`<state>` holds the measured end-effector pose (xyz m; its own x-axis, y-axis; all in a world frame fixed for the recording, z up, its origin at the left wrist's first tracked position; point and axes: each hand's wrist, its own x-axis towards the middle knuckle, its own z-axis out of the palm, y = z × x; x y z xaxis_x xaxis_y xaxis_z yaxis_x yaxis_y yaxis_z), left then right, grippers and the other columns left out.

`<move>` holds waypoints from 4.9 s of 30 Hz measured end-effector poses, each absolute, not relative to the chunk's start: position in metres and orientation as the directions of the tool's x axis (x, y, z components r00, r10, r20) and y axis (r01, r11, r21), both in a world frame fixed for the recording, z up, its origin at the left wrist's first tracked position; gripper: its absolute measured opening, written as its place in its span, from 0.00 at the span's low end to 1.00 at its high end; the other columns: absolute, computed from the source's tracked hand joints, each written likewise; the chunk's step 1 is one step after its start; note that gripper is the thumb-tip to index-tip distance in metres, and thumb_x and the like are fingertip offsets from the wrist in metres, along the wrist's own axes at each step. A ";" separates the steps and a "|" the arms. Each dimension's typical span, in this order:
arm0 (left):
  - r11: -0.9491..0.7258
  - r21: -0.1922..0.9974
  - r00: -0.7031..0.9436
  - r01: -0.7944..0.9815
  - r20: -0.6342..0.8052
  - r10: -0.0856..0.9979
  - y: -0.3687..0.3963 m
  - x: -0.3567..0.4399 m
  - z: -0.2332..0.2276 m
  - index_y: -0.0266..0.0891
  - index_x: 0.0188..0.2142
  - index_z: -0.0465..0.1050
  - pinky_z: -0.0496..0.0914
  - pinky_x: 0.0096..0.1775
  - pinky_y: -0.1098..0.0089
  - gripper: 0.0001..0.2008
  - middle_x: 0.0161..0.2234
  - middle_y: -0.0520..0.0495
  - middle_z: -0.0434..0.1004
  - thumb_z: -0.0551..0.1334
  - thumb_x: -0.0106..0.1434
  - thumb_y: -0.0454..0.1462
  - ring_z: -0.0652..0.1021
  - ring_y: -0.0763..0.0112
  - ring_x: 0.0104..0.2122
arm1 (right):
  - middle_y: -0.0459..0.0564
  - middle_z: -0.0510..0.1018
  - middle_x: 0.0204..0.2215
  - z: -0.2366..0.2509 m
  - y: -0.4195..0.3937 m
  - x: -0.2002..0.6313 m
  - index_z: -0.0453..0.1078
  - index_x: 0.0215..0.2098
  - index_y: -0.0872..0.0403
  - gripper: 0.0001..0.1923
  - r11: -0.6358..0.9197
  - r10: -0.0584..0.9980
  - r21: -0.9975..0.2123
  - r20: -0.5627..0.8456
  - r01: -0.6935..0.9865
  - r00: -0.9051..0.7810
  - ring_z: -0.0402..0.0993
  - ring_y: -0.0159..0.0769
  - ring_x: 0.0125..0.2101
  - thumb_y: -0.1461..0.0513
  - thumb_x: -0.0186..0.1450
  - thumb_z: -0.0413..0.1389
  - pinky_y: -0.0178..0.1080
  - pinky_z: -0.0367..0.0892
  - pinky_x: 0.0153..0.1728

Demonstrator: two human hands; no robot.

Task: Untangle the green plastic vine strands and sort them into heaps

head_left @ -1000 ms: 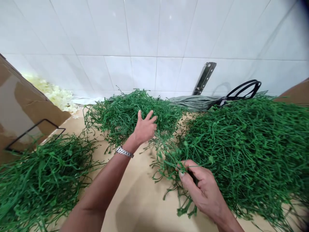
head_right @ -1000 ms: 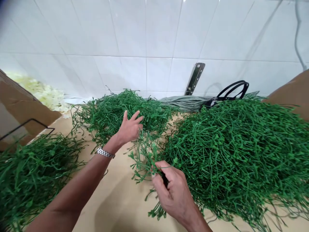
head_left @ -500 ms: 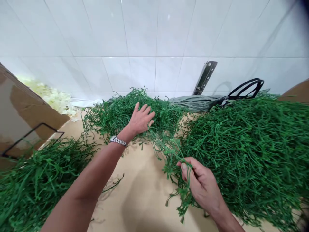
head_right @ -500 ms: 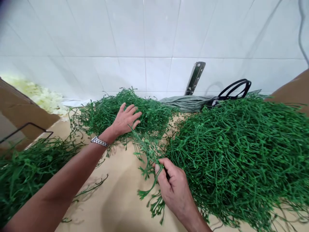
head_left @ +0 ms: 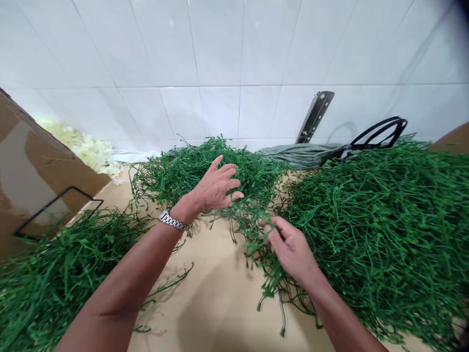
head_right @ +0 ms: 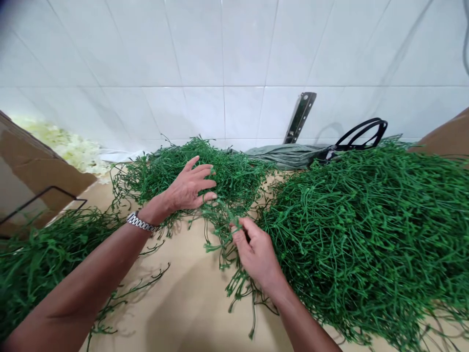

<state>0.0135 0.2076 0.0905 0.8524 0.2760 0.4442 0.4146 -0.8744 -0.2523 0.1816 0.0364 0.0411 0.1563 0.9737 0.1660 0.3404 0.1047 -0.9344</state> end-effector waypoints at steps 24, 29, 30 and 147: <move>-0.845 -0.057 0.738 0.532 0.521 0.429 0.207 -0.011 0.082 0.38 0.37 0.73 0.56 0.53 0.59 0.13 0.35 0.44 0.75 0.57 0.58 0.42 0.74 0.66 0.38 | 0.55 0.69 0.40 0.054 0.039 0.170 0.60 0.49 0.55 0.19 0.315 0.911 -0.455 0.392 0.833 -0.129 0.68 0.40 0.39 0.68 0.59 0.45 0.41 0.65 0.38; -0.852 -0.015 0.733 0.524 0.517 0.441 0.201 -0.009 0.083 0.39 0.37 0.73 0.56 0.53 0.59 0.13 0.36 0.44 0.75 0.56 0.58 0.43 0.74 0.66 0.39 | 0.53 0.69 0.43 0.051 0.076 0.159 0.61 0.50 0.55 0.26 0.314 0.938 -0.636 0.321 0.705 -0.128 0.66 0.36 0.42 0.73 0.53 0.44 0.39 0.62 0.42; -0.854 -0.011 0.732 0.521 0.521 0.440 0.201 -0.009 0.083 0.39 0.37 0.73 0.56 0.53 0.59 0.13 0.36 0.44 0.75 0.56 0.59 0.43 0.73 0.66 0.39 | 0.52 0.69 0.43 0.048 0.084 0.157 0.62 0.49 0.55 0.27 0.290 0.950 -0.681 0.288 0.672 -0.118 0.66 0.36 0.42 0.73 0.52 0.45 0.38 0.62 0.42; -0.855 0.333 0.827 0.398 0.272 0.492 0.115 -0.023 0.086 0.37 0.23 0.66 0.57 0.48 0.64 0.10 0.19 0.56 0.67 0.51 0.59 0.31 0.66 0.78 0.22 | 0.50 0.71 0.30 0.042 0.026 0.133 0.68 0.40 0.55 0.11 0.526 0.845 -0.674 0.479 0.519 -0.236 0.67 0.33 0.30 0.67 0.61 0.48 0.34 0.64 0.30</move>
